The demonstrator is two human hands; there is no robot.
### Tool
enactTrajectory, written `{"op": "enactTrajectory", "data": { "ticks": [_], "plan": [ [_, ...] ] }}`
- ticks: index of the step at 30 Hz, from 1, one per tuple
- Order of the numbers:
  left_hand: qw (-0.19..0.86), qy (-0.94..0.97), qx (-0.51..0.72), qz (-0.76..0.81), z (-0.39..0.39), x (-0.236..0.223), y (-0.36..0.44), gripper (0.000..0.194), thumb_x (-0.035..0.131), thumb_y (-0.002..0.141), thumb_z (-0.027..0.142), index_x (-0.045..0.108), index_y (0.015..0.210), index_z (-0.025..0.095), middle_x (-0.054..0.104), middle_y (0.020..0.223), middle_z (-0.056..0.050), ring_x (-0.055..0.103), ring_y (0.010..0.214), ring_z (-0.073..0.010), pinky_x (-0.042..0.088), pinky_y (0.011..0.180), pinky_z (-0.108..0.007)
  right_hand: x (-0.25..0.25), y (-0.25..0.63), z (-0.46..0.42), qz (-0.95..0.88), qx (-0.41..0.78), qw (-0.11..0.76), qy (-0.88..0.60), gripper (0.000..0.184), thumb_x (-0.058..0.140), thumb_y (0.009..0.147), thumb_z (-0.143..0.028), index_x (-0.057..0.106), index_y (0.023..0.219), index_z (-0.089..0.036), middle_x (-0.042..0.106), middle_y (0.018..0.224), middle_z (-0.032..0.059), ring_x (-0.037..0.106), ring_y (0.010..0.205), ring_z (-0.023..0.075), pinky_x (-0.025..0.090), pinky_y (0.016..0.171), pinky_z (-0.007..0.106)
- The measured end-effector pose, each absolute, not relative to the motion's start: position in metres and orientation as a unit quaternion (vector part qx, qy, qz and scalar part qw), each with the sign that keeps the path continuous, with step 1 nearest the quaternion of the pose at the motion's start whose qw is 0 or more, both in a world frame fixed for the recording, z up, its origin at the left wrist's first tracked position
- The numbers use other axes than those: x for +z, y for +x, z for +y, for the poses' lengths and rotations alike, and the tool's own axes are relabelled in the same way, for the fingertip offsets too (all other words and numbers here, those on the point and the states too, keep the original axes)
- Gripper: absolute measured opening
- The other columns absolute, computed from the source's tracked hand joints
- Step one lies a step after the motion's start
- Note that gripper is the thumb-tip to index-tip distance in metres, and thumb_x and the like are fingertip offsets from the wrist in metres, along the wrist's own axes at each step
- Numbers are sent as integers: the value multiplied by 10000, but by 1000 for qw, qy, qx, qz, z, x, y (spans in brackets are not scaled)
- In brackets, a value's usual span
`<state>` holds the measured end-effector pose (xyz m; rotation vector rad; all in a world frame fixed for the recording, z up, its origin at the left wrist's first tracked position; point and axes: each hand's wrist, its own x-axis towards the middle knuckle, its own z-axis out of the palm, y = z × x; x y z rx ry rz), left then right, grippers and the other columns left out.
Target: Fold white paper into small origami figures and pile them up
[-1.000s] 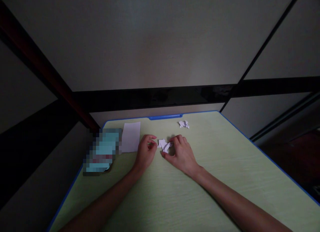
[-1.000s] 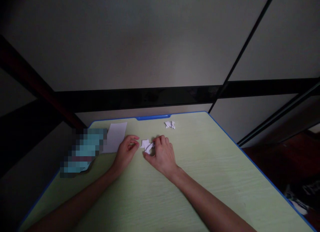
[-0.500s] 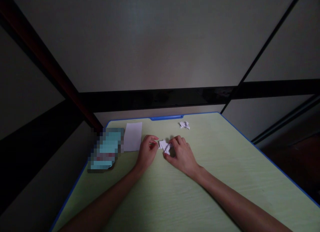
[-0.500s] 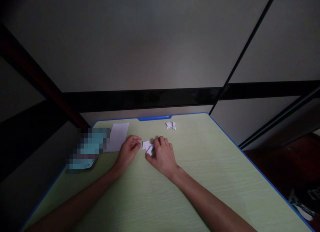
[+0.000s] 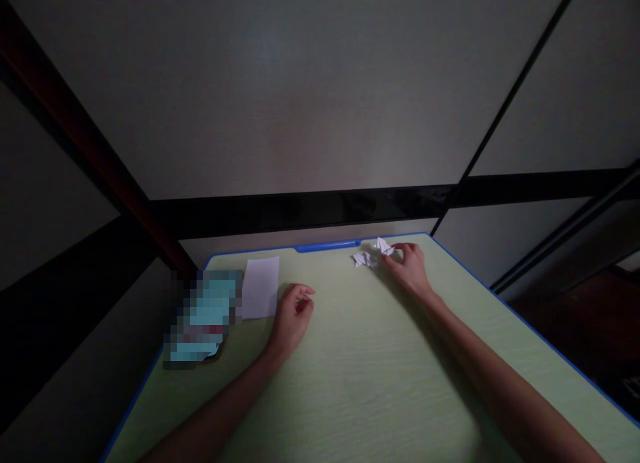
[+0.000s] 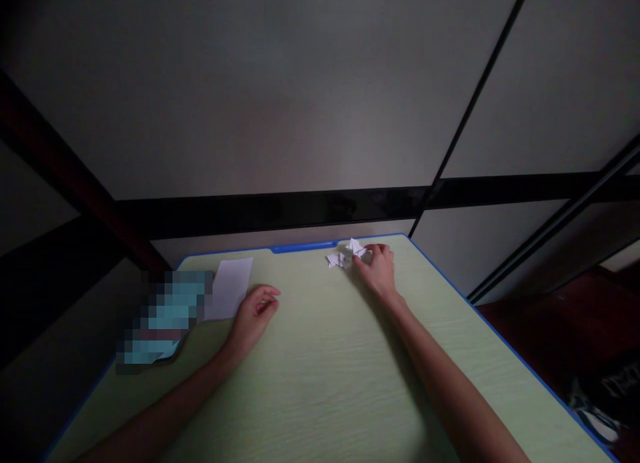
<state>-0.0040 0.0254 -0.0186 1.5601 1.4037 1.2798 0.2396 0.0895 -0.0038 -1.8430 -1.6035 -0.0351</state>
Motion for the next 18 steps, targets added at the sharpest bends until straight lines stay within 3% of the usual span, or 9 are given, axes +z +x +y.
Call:
{"op": "enactTrajectory", "data": {
  "ticks": [5,14,18],
  "plan": [
    [334,609,490,527,26,-19,-5,102,450,613,81,511,648,155,505,678,-4,487,633,-122,383,528,-211,-14,237,97,-607,-14,298,-737,376,457,693,-375,552,950,-118,490,961,129,446,893,242,364,751,326],
    [341,623,485,511,25,-18,-6,93,453,624,91,515,636,160,500,679,-1,498,651,-124,399,556,-221,-16,233,97,-629,-23,242,-738,415,422,715,-428,538,983,-132,481,1027,146,433,925,290,365,722,411],
    [341,627,483,507,24,-18,-6,96,452,628,84,512,637,158,498,682,-3,498,652,-124,399,554,-220,-16,235,96,-635,-29,273,-722,441,461,691,-417,518,1010,-118,481,1013,150,433,916,290,372,722,411]
  ]
}}
